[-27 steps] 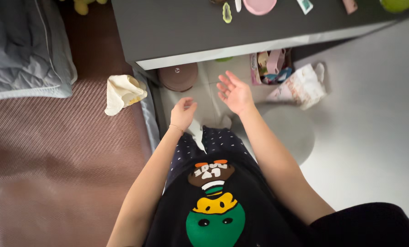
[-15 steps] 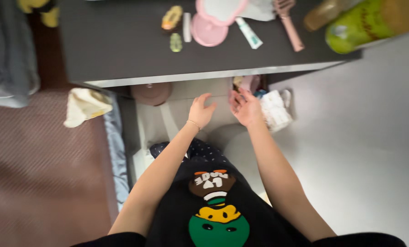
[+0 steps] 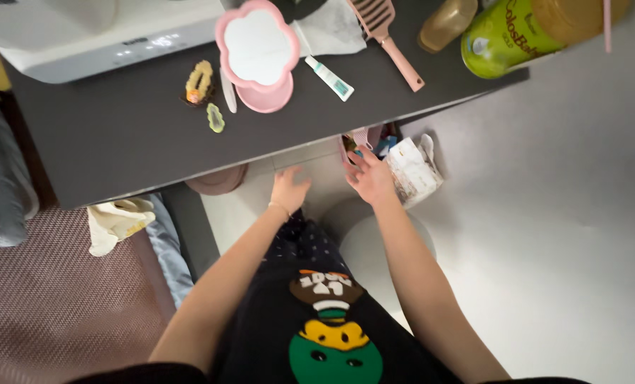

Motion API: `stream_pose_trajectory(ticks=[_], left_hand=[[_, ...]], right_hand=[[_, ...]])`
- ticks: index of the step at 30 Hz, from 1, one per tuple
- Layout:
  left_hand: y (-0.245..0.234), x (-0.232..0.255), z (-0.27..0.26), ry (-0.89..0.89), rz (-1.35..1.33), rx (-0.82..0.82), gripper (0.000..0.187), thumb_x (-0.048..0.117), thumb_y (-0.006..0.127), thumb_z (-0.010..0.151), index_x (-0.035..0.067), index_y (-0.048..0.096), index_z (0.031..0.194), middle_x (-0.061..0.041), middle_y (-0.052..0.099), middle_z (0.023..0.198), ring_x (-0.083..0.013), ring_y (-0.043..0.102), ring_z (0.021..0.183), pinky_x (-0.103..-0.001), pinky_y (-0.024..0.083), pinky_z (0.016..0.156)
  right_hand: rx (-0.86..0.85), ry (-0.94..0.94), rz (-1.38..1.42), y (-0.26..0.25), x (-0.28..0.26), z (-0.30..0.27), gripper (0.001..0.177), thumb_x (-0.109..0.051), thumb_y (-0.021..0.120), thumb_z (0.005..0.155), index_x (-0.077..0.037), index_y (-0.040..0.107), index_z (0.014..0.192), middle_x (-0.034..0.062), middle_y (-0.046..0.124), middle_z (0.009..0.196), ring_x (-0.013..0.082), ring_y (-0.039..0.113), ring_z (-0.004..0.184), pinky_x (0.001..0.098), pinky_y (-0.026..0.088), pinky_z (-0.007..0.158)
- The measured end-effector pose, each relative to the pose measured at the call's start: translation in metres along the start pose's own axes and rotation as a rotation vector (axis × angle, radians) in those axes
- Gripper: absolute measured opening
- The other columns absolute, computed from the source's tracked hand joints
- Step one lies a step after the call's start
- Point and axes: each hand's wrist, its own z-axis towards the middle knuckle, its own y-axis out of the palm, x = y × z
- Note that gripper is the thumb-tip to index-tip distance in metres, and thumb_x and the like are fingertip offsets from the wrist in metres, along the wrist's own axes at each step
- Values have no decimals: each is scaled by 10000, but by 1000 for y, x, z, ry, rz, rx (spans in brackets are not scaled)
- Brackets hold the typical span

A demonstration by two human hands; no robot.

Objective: The person opens a drawer and sorts through various items including a notebook, medicine blister packs, small containers, and hair accessories, placing some into small plastic bags.

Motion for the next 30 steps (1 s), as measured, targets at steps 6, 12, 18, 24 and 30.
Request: stream_pose_trajectory(ticks=[6, 12, 18, 24, 30], left_hand=[[9, 9, 6, -127, -50, -137, 541, 393, 743, 847, 149, 639, 1318, -245, 502, 1407, -413, 502, 1293, -429, 444, 1074], [25, 13, 13, -196, 6, -256, 507, 419, 726, 831, 158, 679, 1263, -228, 542, 1371, -389, 547, 1272, -417, 456, 1084], [42, 37, 18, -190, 50, -354, 507, 443, 709, 855, 179, 675, 1287, -249, 574, 1343, -403, 537, 1282, -438, 443, 1094], [35, 29, 35, -155, -18, -180, 493, 418, 718, 844, 183, 676, 1276, -236, 574, 1371, -395, 536, 1296, -442, 449, 1082], [48, 46, 47, -86, -102, 26, 451, 392, 710, 894, 153, 680, 1276, -179, 641, 1366, -363, 573, 1297, -427, 463, 1084]], right_hand=[[24, 47, 1, -12, 9, 11, 529, -373, 569, 984, -258, 477, 1492, 21, 584, 1432, 265, 548, 1242, 488, 359, 1067], [32, 49, 39, -51, 20, 7, 548, -390, 538, 971, -251, 475, 1498, 14, 599, 1430, 265, 580, 1258, 454, 380, 1053], [109, 30, 57, -75, 10, -5, 536, -380, 551, 979, -219, 474, 1485, 24, 612, 1392, 258, 571, 1236, 458, 382, 1043], [40, 8, -8, -38, -35, 19, 537, -394, 573, 970, -215, 479, 1468, 23, 613, 1404, 279, 588, 1241, 477, 398, 1044], [35, -61, 68, -6, -63, 41, 522, -416, 562, 988, -212, 470, 1459, 18, 538, 1456, 335, 557, 1262, 558, 387, 1113]])
